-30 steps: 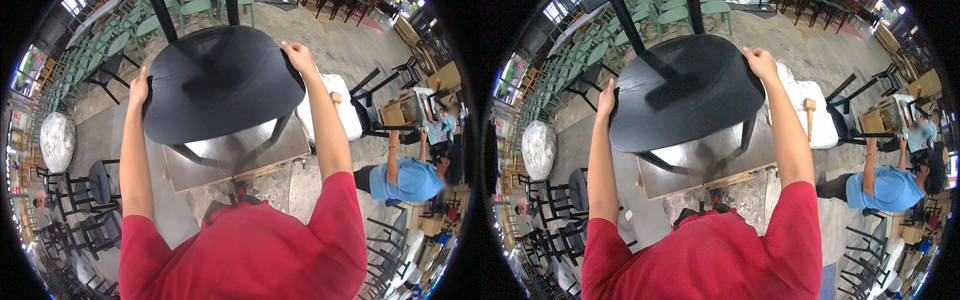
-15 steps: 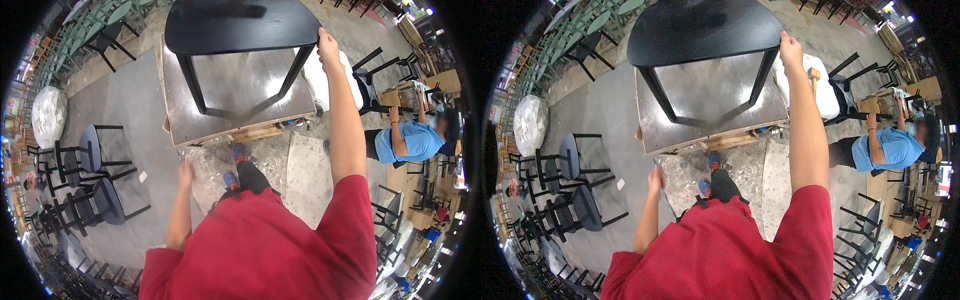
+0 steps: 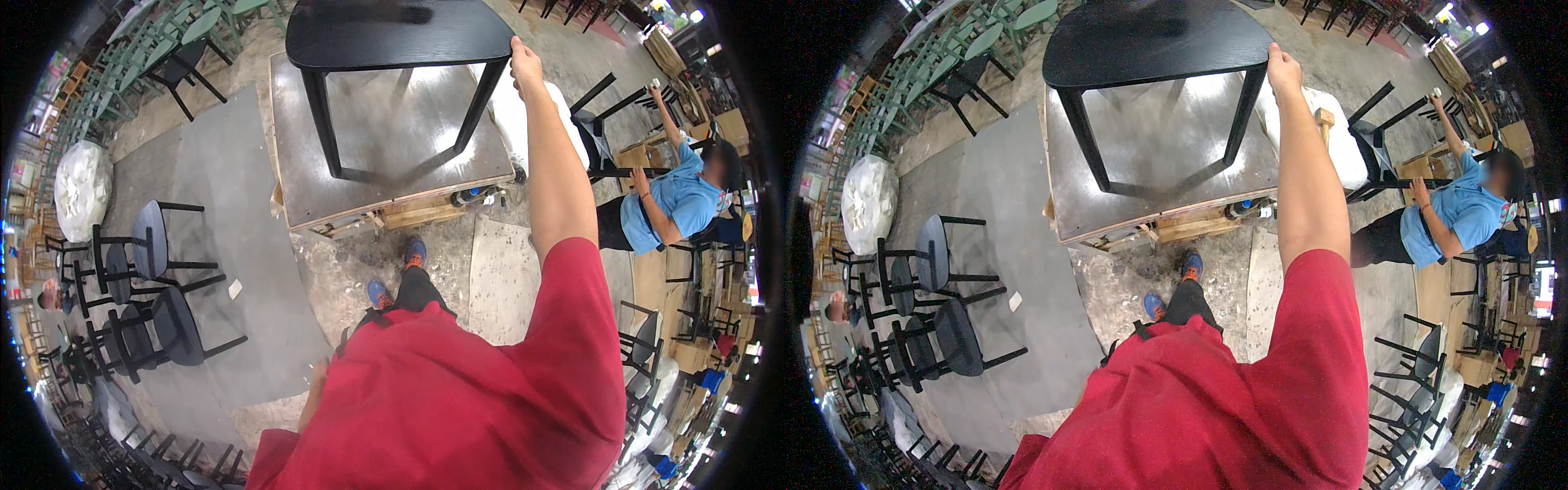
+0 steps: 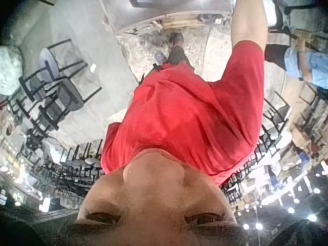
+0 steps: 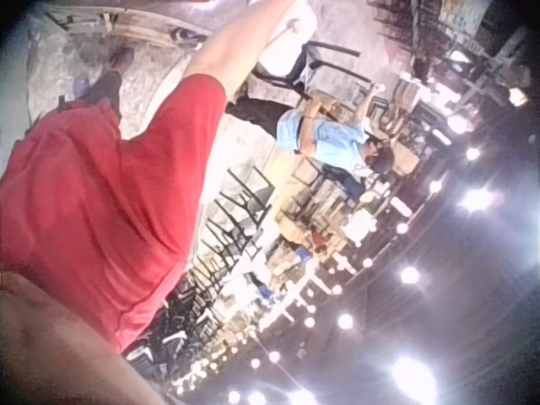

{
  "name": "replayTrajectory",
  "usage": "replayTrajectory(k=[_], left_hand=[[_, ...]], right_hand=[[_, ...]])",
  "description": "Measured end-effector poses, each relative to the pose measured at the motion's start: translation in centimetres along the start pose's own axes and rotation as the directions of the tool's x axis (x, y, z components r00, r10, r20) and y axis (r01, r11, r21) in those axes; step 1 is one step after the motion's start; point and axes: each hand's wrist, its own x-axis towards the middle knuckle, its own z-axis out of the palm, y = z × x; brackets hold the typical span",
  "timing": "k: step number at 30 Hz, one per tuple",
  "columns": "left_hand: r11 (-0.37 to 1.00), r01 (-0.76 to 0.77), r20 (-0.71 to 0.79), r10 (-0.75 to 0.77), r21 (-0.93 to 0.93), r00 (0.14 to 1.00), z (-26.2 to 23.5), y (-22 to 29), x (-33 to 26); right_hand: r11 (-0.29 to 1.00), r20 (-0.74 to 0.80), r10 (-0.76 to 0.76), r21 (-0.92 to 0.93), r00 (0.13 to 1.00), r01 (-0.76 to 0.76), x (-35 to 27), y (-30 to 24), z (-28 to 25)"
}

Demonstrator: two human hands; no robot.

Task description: The person repeatedly lifts black chairs from the floor and places them onto a metal workbench. The person handles the chairs one at a time, turning them over and positioning them on the bench. Another person in a blue shirt is visible nearby, also handling chairs.

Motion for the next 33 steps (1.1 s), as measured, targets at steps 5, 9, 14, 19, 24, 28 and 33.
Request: replayTrajectory(k=[5,9,14,19,24,28,33], left_hand=[[0.936,-0.024,-0.078,-0.004,-0.352,0.997,0.7,15.7,2.2],[0.897,-0.230,-0.147,0.187,-0.377,0.971,0.4,28.6,2.0],[0.606,-0.755,-0.280,0.701,-0.251,0.656,-1.9,53.9,-2.0],[0.541,-0.784,-0.304,0.725,-0.305,0.619,-5.4,72.5,-10.5],[0.519,-0.819,-0.271,0.774,-0.245,0.572,-3.9,76.1,-9.4],[0.371,-0.895,-0.407,0.798,-0.247,0.444,-3.5,76.0,-6.7],[0.231,-0.969,-0.501,0.830,-0.090,0.244,-2.9,76.9,-4.9]], right_hand=[[0.996,0.048,-0.070,-0.058,0.996,0.072,1.8,2.5,-1.6],[1.000,0.114,0.013,-0.020,0.993,-0.011,-0.8,-0.6,-0.5],[0.960,0.264,0.121,0.215,0.957,-0.181,-6.2,5.0,-1.9],[0.779,0.401,0.328,0.397,0.855,-0.485,-19.9,23.8,-0.3],[0.543,0.321,0.769,0.127,0.552,-0.830,-36.5,41.2,-7.8],[0.422,0.205,0.884,0.034,0.420,-0.906,-45.1,42.9,-10.1],[0.510,0.225,0.846,-0.076,0.483,-0.857,-47.5,42.2,-7.7]])
